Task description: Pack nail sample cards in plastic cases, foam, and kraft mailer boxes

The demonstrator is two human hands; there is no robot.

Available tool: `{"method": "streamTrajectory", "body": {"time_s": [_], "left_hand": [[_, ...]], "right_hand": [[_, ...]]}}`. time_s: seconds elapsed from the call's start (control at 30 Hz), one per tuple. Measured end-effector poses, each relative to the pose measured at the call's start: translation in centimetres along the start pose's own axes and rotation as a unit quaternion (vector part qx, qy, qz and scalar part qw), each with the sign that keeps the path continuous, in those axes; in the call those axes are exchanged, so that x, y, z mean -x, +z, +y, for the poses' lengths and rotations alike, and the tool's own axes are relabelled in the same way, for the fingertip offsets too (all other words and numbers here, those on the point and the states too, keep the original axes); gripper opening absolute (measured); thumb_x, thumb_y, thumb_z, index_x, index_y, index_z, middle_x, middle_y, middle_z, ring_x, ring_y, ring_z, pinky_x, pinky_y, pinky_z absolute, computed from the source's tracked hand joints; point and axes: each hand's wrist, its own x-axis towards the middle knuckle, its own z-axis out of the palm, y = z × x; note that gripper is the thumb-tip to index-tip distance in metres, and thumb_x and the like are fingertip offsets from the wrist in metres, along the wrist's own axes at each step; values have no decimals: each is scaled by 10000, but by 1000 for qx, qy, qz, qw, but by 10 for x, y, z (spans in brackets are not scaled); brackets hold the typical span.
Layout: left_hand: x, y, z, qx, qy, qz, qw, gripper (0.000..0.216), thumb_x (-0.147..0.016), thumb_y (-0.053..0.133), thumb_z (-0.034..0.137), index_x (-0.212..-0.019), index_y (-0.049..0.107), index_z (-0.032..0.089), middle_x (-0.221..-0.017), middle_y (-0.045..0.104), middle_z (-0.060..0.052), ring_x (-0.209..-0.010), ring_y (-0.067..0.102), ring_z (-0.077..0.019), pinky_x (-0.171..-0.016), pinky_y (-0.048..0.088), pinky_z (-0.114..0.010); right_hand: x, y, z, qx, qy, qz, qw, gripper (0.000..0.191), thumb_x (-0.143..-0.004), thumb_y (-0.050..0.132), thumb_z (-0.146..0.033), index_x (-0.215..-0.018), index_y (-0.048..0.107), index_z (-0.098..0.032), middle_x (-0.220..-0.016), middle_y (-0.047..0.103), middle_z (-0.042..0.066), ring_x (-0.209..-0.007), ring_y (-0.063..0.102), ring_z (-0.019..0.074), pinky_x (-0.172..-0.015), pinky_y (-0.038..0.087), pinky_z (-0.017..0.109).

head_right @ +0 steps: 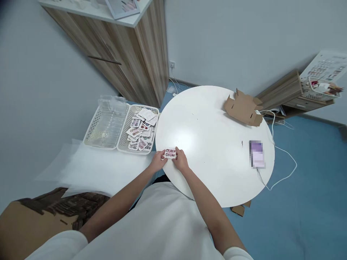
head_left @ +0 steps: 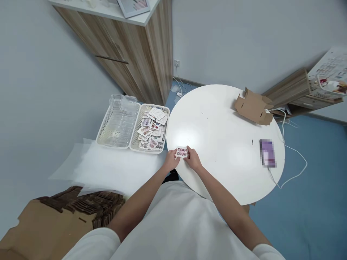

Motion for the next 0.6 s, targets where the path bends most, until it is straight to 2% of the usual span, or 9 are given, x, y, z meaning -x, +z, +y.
{"method": "streamTrajectory", "body": {"time_s": [0.17, 0.23, 0.37, 0.47, 0.6], "left_hand": [[1, 2, -5, -21, -12, -2, 1000, 498, -647, 560, 166, -1141, 500, 154, -972, 476, -82, -790, 529, -163, -784, 432, -320], [2, 2, -7, -10, -30, -4, 1000, 530, -650, 564, 173, -1171, 470, 159, -1027, 460, -93, -843, 524, -170, -782, 434, -317], [7, 2, -10, 21, -46, -8, 999, 549, -662, 547, 152, -1199, 435, 161, -1128, 437, -117, -953, 501, -190, -783, 436, -317], [10, 4, -12, 42, -38, -13, 998, 575, -668, 524, 130, -1229, 399, 157, -1188, 419, -128, -1016, 483, -200, -837, 421, -334], [11, 6, -14, 60, -33, -17, 997, 615, -658, 517, 106, -1251, 373, 181, -1240, 406, -123, -1086, 454, -219, -888, 397, -359]], "right_hand": [[4, 7, 1, -4, 25, 19, 1000, 628, -664, 512, -126, -1266, 360, -221, -962, 478, 59, -646, 499, 138, -729, 463, 348], [10, 7, 1, -39, 32, 39, 998, 623, -656, 528, -145, -1253, 370, -225, -992, 481, 58, -678, 509, 138, -745, 464, 349], [25, 9, -1, -144, 79, 79, 983, 606, -632, 574, -205, -1210, 395, -241, -1072, 491, 57, -867, 524, 164, -792, 459, 349], [32, 14, -7, -233, 122, 85, 961, 596, -629, 587, -226, -1193, 397, -238, -1128, 490, 70, -963, 516, 168, -831, 449, 347], [32, 20, -16, -282, 130, 91, 946, 580, -608, 602, -203, -1157, 422, -247, -1163, 493, 72, -1058, 484, 175, -896, 412, 366]]}}
